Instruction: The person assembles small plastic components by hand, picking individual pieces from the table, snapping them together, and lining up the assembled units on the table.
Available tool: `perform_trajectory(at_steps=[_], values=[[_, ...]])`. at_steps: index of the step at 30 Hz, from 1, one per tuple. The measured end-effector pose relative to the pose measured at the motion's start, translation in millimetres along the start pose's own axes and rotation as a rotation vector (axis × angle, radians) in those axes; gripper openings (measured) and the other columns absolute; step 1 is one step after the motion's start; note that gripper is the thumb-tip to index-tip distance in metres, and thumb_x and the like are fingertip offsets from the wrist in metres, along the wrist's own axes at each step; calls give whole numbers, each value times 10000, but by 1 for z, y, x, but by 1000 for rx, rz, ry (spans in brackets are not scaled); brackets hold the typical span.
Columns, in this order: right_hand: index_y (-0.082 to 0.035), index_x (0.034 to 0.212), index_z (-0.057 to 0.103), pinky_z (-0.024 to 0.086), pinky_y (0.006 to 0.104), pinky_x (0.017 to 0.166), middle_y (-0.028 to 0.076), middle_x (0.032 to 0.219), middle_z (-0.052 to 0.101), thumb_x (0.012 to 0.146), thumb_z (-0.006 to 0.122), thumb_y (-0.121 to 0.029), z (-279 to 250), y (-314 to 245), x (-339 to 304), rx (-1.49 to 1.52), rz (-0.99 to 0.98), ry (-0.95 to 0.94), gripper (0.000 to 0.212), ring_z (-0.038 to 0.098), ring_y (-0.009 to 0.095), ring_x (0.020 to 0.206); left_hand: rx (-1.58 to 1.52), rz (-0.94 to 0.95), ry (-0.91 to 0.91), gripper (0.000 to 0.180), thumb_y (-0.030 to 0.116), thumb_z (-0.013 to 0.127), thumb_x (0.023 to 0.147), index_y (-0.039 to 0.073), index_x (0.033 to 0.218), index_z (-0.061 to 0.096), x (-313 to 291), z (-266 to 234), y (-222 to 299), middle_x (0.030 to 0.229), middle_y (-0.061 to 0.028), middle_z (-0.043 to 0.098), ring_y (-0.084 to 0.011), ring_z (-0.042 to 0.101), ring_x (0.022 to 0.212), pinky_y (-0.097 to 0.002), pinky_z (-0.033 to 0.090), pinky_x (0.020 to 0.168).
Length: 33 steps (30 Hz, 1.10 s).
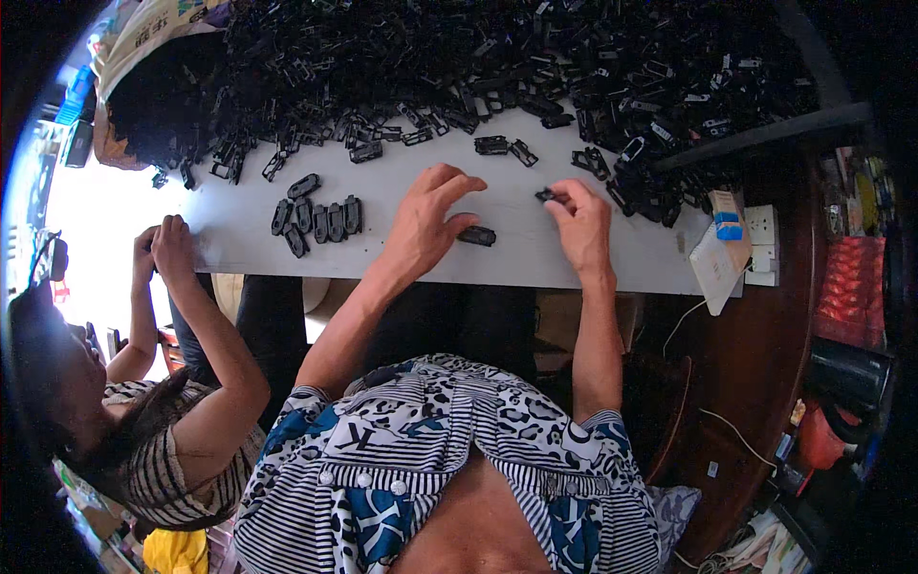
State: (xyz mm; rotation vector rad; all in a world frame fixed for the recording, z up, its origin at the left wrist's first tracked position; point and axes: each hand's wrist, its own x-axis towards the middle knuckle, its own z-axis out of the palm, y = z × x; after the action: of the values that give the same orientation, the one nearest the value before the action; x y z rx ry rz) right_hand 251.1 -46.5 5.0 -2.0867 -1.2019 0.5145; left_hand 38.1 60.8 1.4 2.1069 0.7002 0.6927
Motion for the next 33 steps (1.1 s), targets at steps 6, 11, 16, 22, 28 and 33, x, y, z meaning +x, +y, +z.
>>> perform_trajectory(at_steps=[6,11,16,22,28,33], values=[[26,978,620,503,312,689,43,818,644,824,646,29,13,-22,-1,527,129,-332,156,584,127,732,-143,140,-188,370,-59,730,705,42,1057,677,27,22,7,1033,-116,619,-319,631,944,-391,529,796],[17,1028,625,521,407,733,132,970,638,821,698,-20,5,-6,5,81,-86,4,222,649,289,860,-128,-39,-211,223,-50,732,720,13,930,691,34,27,5,954,-113,603,-310,632,913,-392,526,764],[-32,1083,625,516,443,783,136,1069,565,804,743,-102,-27,-1,32,-557,-89,316,311,615,343,987,68,68,-190,188,29,742,757,21,937,691,34,25,-7,956,-119,601,-312,623,891,-389,517,763],[-30,1137,605,529,431,750,131,1044,584,819,739,-138,-27,5,33,-617,-96,306,362,621,317,977,42,50,-72,240,35,741,774,33,1006,680,33,10,-5,993,-110,622,-274,639,874,-370,523,751],[-17,1181,519,473,268,658,56,871,628,809,702,-82,-22,-37,16,621,17,-449,419,580,123,801,-501,-149,-175,201,-3,711,817,4,1011,658,42,10,11,917,-57,640,-126,622,816,-292,516,714],[-11,1146,537,500,327,658,79,917,605,773,723,-24,-2,-49,7,386,-153,-281,417,605,190,799,-684,-329,-79,107,17,718,838,-14,890,630,42,18,-2,772,-29,628,-97,587,678,-246,489,628]])
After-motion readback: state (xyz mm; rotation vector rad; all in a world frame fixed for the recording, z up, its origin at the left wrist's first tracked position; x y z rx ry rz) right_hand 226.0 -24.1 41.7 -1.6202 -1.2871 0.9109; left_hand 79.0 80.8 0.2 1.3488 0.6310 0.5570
